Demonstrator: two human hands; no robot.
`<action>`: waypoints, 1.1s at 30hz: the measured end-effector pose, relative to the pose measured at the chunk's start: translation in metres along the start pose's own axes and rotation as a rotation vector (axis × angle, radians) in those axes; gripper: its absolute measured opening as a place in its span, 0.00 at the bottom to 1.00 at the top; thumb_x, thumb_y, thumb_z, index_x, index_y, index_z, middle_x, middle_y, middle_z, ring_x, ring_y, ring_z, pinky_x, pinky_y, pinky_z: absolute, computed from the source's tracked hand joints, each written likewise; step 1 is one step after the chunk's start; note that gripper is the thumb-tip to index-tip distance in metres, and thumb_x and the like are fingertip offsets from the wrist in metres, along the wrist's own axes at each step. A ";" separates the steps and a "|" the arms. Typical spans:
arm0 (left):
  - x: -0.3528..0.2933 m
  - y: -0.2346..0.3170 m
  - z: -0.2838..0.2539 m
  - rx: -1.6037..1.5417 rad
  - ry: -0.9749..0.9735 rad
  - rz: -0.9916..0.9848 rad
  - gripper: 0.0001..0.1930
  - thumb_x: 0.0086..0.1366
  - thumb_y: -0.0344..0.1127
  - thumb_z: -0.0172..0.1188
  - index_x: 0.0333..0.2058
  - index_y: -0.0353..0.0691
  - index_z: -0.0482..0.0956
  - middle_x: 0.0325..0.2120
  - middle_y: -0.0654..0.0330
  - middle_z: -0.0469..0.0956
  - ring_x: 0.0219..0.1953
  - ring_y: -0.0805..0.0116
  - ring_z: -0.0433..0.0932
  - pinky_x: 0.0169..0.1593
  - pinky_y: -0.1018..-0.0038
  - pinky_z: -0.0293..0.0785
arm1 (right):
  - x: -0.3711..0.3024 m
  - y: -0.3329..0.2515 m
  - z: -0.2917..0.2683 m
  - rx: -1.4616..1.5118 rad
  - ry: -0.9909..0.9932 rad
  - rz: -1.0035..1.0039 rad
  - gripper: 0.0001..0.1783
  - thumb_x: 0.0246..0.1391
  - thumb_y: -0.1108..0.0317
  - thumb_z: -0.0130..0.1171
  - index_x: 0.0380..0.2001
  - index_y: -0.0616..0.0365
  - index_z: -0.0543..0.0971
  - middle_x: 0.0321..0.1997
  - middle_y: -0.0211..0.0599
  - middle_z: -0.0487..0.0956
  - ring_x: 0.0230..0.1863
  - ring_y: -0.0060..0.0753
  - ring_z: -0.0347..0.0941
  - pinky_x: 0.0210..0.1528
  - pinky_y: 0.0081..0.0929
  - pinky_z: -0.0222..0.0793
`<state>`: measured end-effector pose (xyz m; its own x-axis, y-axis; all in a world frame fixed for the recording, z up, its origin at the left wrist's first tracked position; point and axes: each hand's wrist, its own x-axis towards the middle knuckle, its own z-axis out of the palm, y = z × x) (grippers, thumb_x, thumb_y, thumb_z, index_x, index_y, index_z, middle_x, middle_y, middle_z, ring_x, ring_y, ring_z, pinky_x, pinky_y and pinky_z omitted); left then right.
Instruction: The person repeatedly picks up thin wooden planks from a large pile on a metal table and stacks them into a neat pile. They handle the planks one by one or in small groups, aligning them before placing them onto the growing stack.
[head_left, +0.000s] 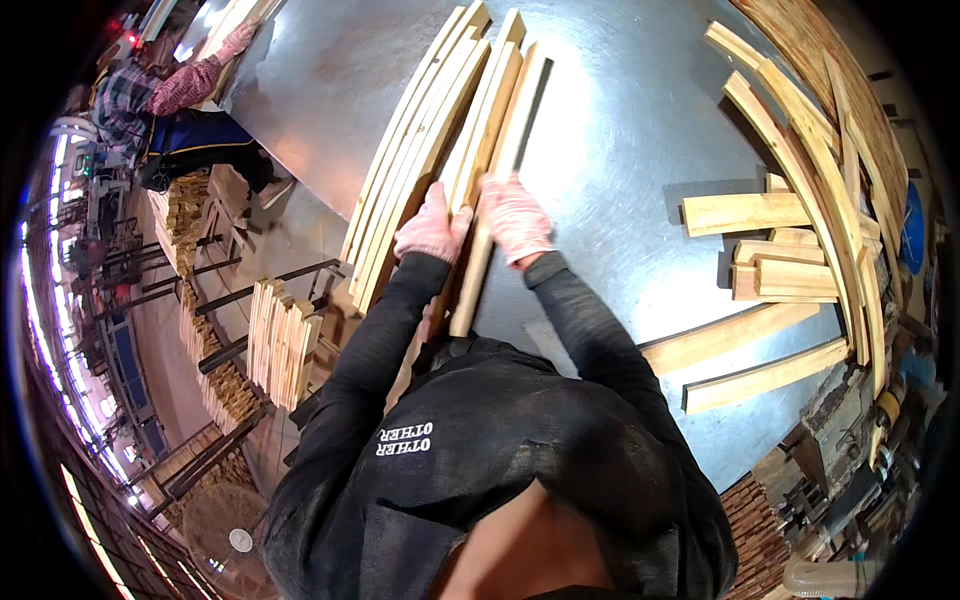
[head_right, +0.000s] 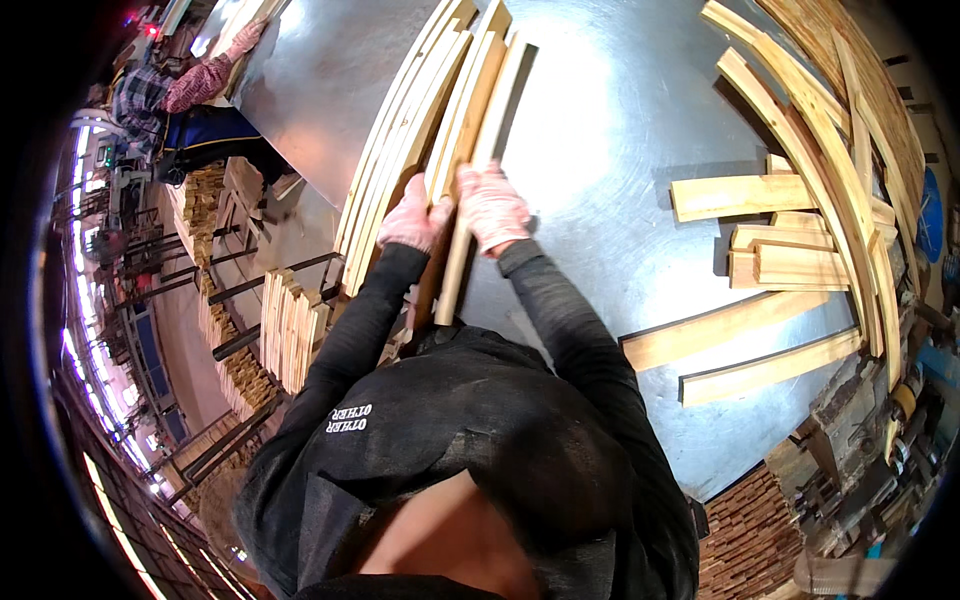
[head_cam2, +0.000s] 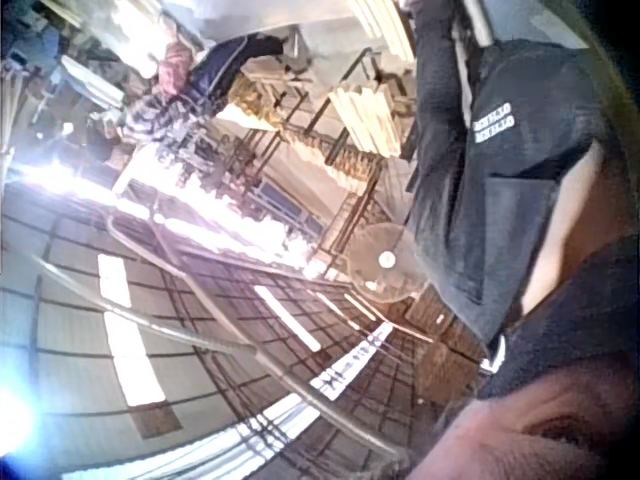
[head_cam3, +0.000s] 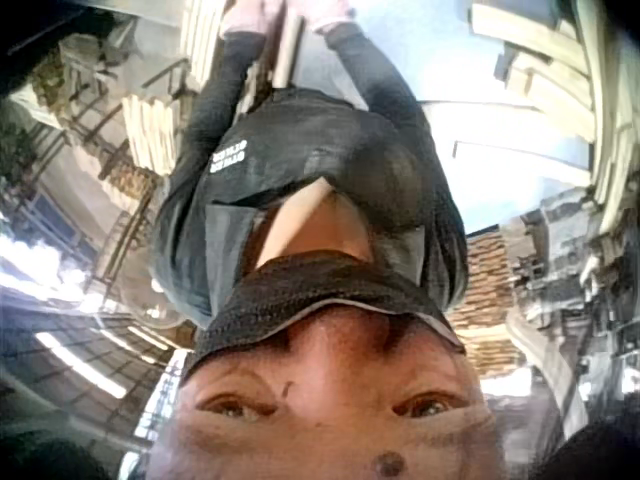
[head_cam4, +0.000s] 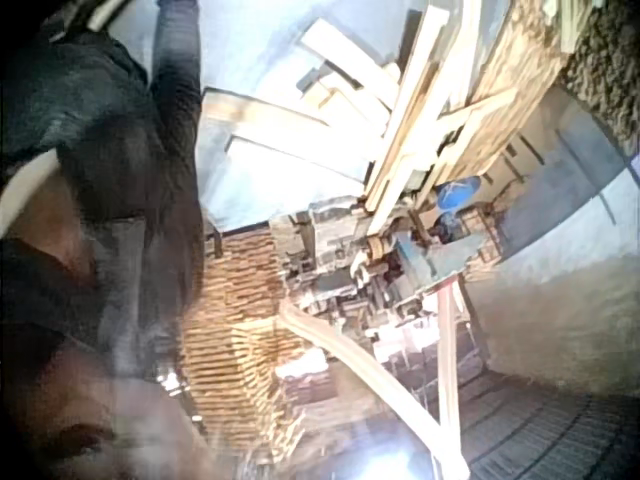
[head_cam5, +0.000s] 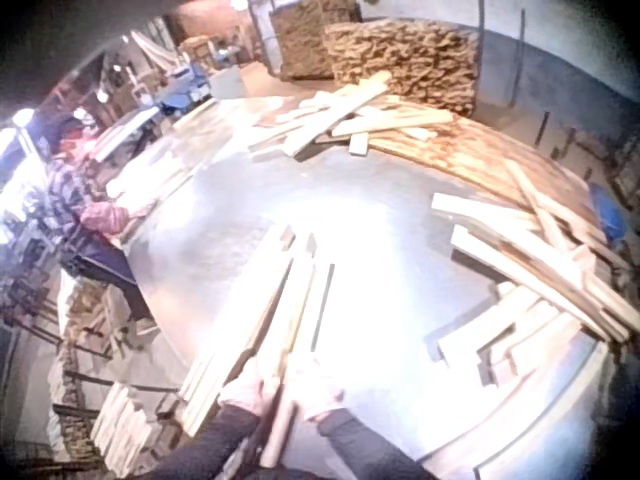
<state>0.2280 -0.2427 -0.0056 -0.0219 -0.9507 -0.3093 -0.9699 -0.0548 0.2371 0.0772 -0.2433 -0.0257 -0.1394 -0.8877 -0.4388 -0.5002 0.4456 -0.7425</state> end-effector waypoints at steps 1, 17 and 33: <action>0.000 -0.009 -0.010 -0.141 0.059 0.102 0.32 0.62 0.50 0.59 0.60 0.39 0.63 0.48 0.48 0.77 0.40 0.48 0.82 0.46 0.50 0.75 | 0.003 -0.022 0.003 0.016 -0.104 0.031 0.32 0.64 0.49 0.42 0.54 0.72 0.62 0.31 0.60 0.79 0.32 0.56 0.78 0.38 0.48 0.73; 0.046 -0.033 -0.047 -0.578 0.462 0.252 0.26 0.68 0.34 0.56 0.62 0.32 0.62 0.57 0.47 0.70 0.58 0.59 0.70 0.59 0.67 0.69 | -0.002 0.209 -0.420 -1.168 0.813 0.100 0.64 0.39 0.44 0.71 0.71 0.59 0.46 0.71 0.56 0.56 0.74 0.55 0.47 0.74 0.53 0.37; -0.062 0.180 0.047 -1.103 -0.439 0.187 0.18 0.63 0.28 0.56 0.51 0.28 0.73 0.40 0.57 0.80 0.45 0.69 0.77 0.52 0.77 0.71 | 0.047 0.146 -0.479 -1.032 0.101 0.235 0.51 0.38 0.54 0.69 0.66 0.57 0.60 0.48 0.54 0.79 0.49 0.53 0.77 0.51 0.39 0.74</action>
<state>0.0429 -0.1791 0.0127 -0.4287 -0.7984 -0.4229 -0.2177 -0.3630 0.9060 -0.4118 -0.2754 0.0880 -0.3729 -0.8189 -0.4363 -0.9278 0.3347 0.1648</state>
